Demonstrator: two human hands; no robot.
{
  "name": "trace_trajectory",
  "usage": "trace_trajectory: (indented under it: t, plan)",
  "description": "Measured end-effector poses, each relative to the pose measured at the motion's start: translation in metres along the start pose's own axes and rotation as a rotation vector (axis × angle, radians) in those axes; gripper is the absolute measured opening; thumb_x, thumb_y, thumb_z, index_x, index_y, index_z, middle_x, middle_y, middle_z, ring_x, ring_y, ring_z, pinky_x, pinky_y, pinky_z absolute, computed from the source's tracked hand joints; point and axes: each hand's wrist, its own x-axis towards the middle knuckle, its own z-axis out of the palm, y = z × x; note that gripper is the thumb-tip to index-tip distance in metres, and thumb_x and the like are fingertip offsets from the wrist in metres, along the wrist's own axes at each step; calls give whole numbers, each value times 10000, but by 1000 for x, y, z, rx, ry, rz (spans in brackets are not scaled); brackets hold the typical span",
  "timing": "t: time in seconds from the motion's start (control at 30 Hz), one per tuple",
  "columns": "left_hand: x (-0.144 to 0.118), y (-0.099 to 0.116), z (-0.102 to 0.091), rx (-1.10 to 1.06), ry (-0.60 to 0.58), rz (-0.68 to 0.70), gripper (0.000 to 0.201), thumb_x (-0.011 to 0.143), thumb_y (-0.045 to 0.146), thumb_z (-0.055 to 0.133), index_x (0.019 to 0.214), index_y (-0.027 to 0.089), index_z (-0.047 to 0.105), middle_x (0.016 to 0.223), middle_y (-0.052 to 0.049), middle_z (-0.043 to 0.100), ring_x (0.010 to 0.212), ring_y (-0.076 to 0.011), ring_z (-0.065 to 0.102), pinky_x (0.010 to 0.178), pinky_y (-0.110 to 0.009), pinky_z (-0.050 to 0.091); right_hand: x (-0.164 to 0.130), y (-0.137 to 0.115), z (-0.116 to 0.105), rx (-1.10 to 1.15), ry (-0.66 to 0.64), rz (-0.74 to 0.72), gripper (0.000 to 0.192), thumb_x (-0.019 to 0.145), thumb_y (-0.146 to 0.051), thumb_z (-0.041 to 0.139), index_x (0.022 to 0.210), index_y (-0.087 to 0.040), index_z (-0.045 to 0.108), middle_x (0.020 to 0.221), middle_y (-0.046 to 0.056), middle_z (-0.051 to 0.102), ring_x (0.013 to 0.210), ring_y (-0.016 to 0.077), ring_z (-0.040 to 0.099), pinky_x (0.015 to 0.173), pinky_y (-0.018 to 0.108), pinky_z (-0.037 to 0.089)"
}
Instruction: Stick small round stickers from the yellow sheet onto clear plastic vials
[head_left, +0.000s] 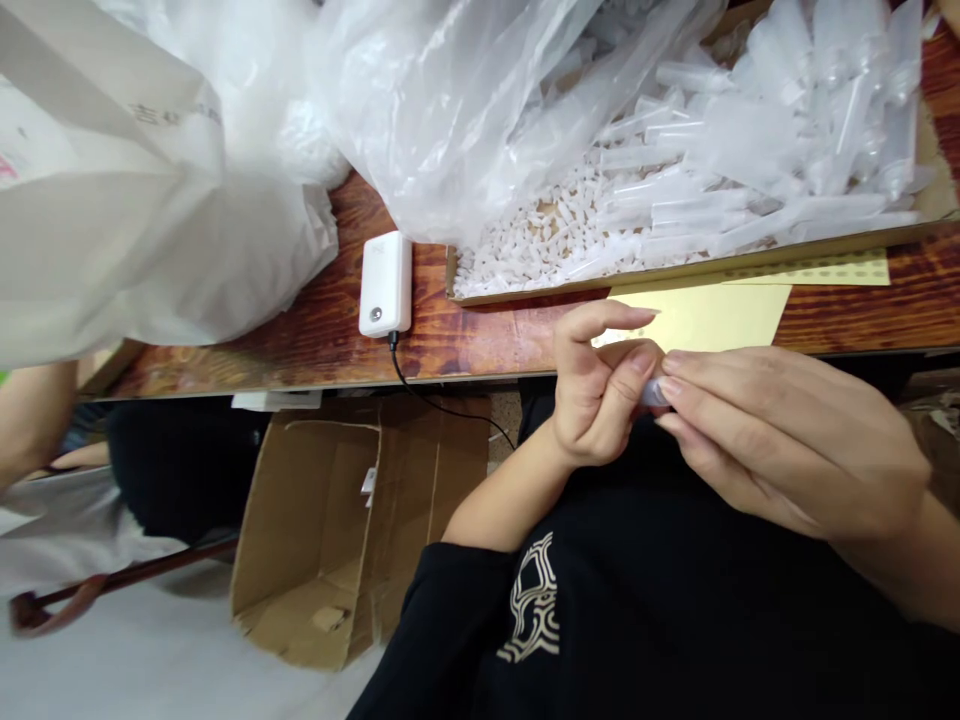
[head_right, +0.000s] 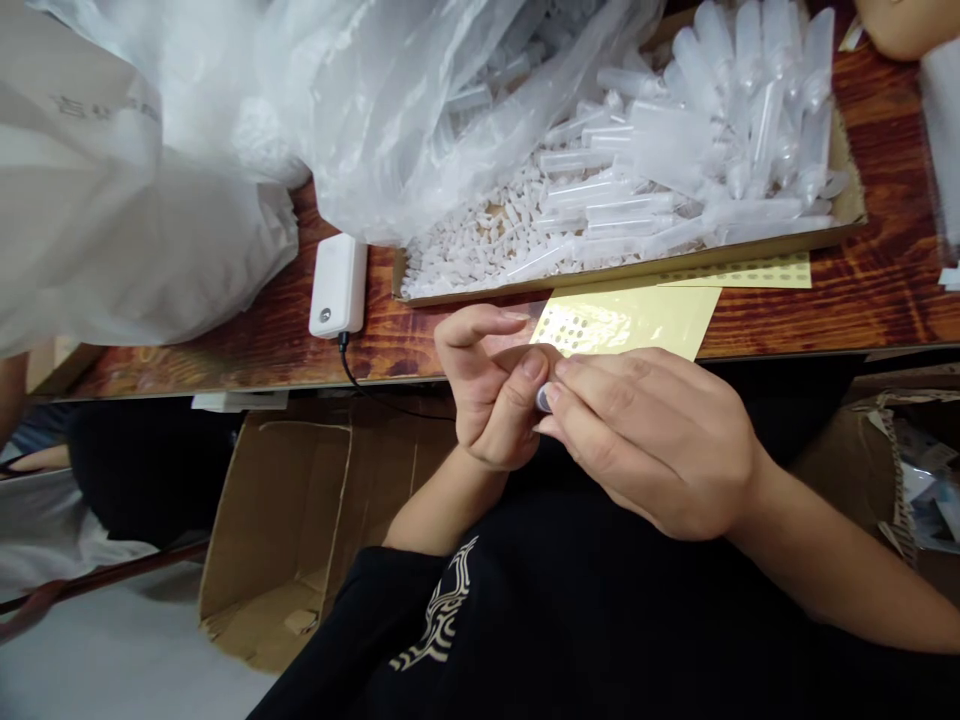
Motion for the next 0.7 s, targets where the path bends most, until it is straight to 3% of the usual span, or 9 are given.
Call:
trace_trajectory:
  t: [0.1, 0.23, 0.37, 0.57, 0.7]
  plan:
    - [-1, -1, 4, 49, 52, -6, 460, 948, 694, 484, 1199, 313, 429, 674, 32, 455, 458, -132, 447, 502, -345, 429, -5, 4, 12, 48, 131, 21, 251, 916, -114, 694, 1108, -274, 713, 1124, 29, 807, 1048, 224, 777, 891, 333, 660]
    - [-2, -2, 5, 26, 28, -7, 479, 961, 713, 456, 1221, 312, 409, 594, 63, 411, 422, -129, 439, 477, -313, 366, -6, 4, 25, 188, 280, 81, 278, 869, -75, 748, 1084, -246, 701, 1031, 40, 810, 927, 193, 787, 787, 321, 640]
    - [-2, -3, 4, 30, 43, -43, 516, 949, 727, 481, 1251, 315, 406, 564, 76, 395, 397, -130, 430, 458, -311, 335, -6, 1, 32, 254, 301, 204, 185, 937, -180, 723, 1087, -277, 678, 998, 23, 809, 868, 182, 782, 760, 349, 613]
    - [0, -1, 3, -68, -29, -17, 374, 996, 615, 511, 1184, 317, 386, 580, 77, 452, 411, -125, 480, 427, -276, 315, -10, 1, 26, 87, 262, 86, 248, 916, -96, 690, 1085, -278, 687, 1037, 19, 812, 885, 189, 769, 770, 363, 572]
    - [2, -3, 4, -97, -104, 77, 316, 1030, 504, 537, 1215, 304, 378, 599, 84, 467, 421, -107, 474, 448, -263, 350, -6, 1, 23, 178, 202, 174, 269, 937, -172, 706, 1185, -258, 647, 998, 31, 782, 878, 186, 741, 801, 348, 592]
